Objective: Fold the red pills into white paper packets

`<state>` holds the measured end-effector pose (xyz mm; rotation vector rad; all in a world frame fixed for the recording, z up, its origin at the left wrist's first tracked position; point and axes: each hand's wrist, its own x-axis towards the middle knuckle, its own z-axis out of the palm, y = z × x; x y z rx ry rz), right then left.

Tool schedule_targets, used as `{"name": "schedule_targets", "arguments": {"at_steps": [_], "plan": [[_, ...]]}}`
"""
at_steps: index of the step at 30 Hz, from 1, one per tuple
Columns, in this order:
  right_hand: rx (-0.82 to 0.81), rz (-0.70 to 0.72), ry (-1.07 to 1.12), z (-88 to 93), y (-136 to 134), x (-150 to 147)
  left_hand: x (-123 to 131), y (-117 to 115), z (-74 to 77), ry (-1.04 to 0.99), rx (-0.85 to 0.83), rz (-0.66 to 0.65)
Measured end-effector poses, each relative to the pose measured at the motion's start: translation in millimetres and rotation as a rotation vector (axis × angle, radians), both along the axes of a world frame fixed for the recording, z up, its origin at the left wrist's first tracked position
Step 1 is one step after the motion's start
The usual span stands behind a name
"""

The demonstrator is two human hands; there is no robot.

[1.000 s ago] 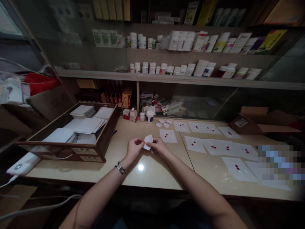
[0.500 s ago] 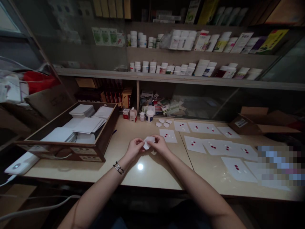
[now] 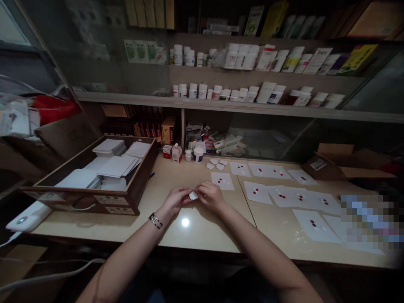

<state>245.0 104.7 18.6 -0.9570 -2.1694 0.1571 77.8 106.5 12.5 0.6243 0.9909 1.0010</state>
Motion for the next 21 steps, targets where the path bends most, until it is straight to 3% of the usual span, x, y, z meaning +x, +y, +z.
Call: {"name": "schedule_targets", "arguments": {"at_steps": [5, 12, 21], "plan": [[0.1, 0.003, -0.089, -2.7, 0.3, 0.5, -1.5, 0.5, 0.2, -0.031, -0.008, 0.004], [0.097, 0.058, -0.089, 5.3, -4.5, 1.5, -5.1, 3.0, -3.9, -0.109, 0.012, 0.005], [0.13, 0.071, -0.141, 6.0, -6.2, -0.4, -5.0, -0.6, 3.5, -0.106, 0.023, 0.019]]}}
